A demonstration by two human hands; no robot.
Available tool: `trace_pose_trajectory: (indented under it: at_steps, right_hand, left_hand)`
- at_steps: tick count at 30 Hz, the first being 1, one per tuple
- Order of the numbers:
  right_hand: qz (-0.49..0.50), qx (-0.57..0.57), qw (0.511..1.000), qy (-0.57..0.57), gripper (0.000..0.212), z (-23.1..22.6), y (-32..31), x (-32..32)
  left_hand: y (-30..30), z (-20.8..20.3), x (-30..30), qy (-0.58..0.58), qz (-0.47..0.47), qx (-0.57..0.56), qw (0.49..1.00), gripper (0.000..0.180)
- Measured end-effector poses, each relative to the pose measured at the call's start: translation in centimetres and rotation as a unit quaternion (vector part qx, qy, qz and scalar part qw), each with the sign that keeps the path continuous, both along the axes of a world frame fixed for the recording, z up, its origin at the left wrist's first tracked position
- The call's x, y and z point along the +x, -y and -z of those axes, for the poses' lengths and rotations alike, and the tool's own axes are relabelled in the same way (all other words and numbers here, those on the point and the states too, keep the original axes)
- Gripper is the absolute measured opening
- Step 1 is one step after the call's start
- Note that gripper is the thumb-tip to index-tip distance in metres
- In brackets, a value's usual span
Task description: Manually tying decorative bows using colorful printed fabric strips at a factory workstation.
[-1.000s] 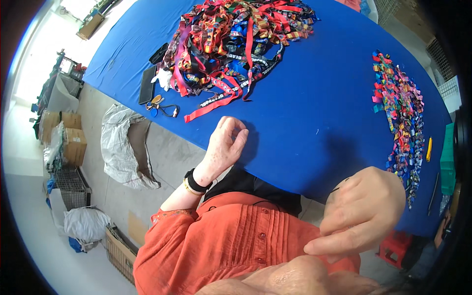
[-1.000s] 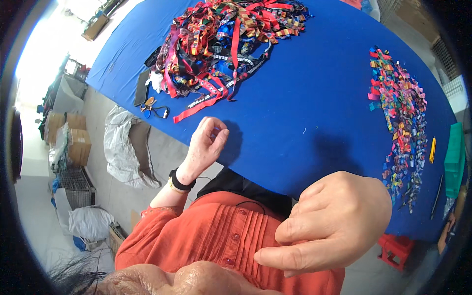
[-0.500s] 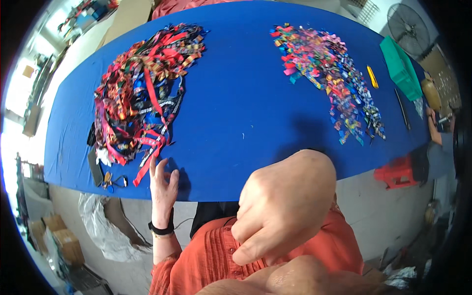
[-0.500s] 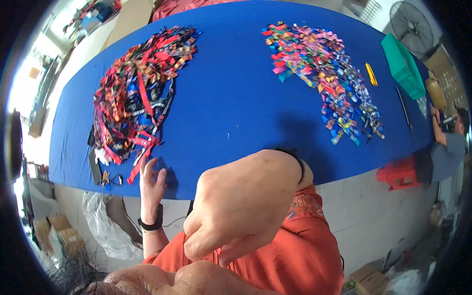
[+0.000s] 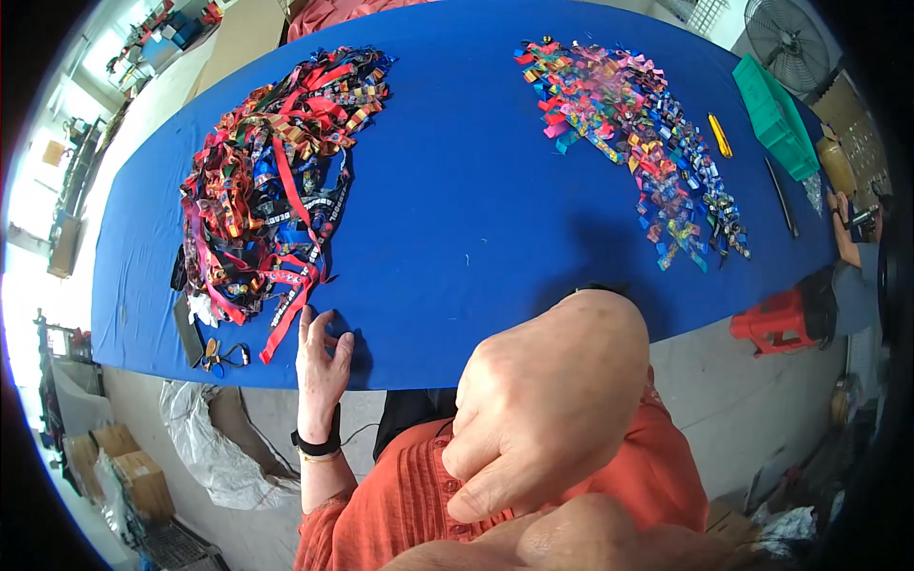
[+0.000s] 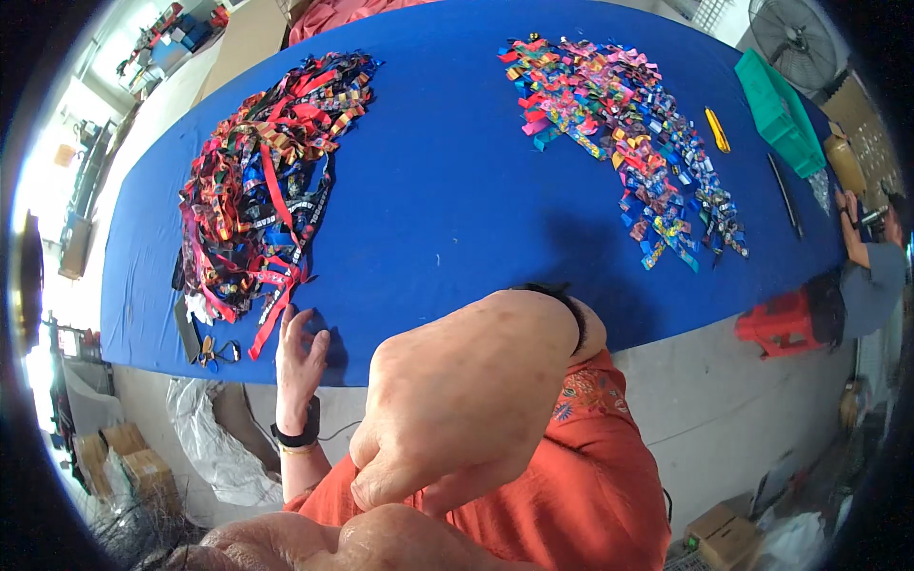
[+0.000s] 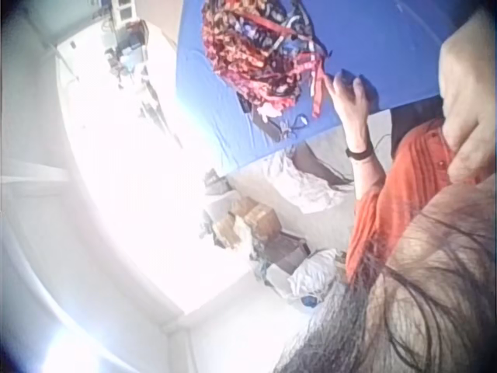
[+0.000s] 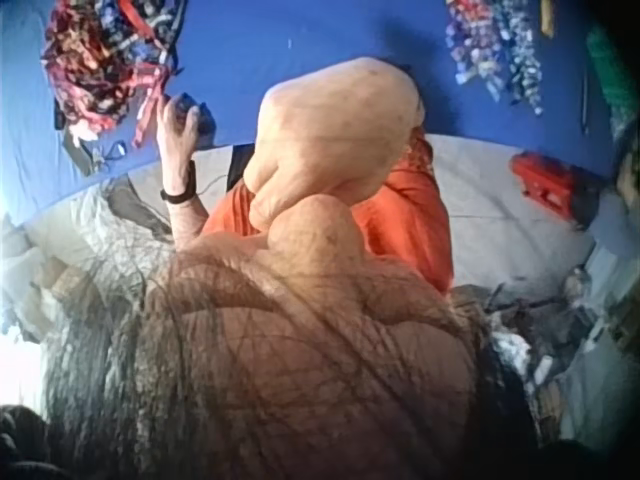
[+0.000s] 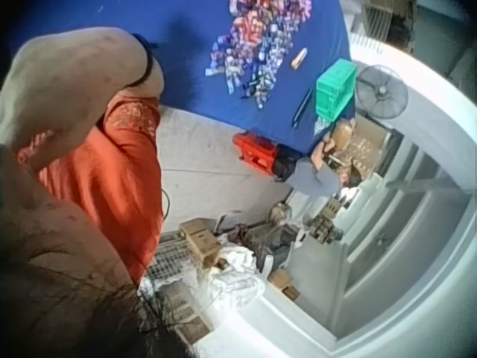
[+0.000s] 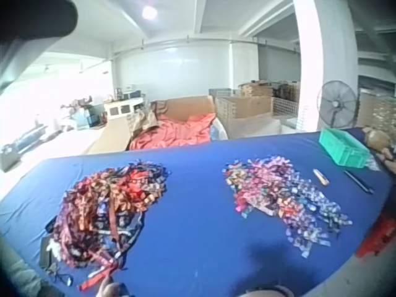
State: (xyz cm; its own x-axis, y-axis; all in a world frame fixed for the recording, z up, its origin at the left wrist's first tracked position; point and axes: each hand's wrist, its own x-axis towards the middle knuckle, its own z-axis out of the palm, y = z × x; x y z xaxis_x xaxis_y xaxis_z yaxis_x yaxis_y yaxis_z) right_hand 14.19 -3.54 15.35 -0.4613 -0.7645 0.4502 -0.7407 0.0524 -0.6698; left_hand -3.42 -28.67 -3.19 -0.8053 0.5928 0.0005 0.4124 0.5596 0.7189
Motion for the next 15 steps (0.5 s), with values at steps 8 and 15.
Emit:
trace_pose_trajectory:
  at_steps: [8, 15]
  right_hand:
    - [-0.006, 0.001, 1.0, -0.001, 0.021, 0.1, 0.3, -0.5]
    - [0.0, -0.015, 0.999, -0.028, 0.023, 0.2, 0.7, -1.4]
  left_hand:
    - [0.3, -0.1, 0.0, -0.025, 0.006, -0.01, 1.0, 0.045]
    - [0.2, -0.1, -0.2, -0.068, 0.032, -0.024, 0.997, 0.049]
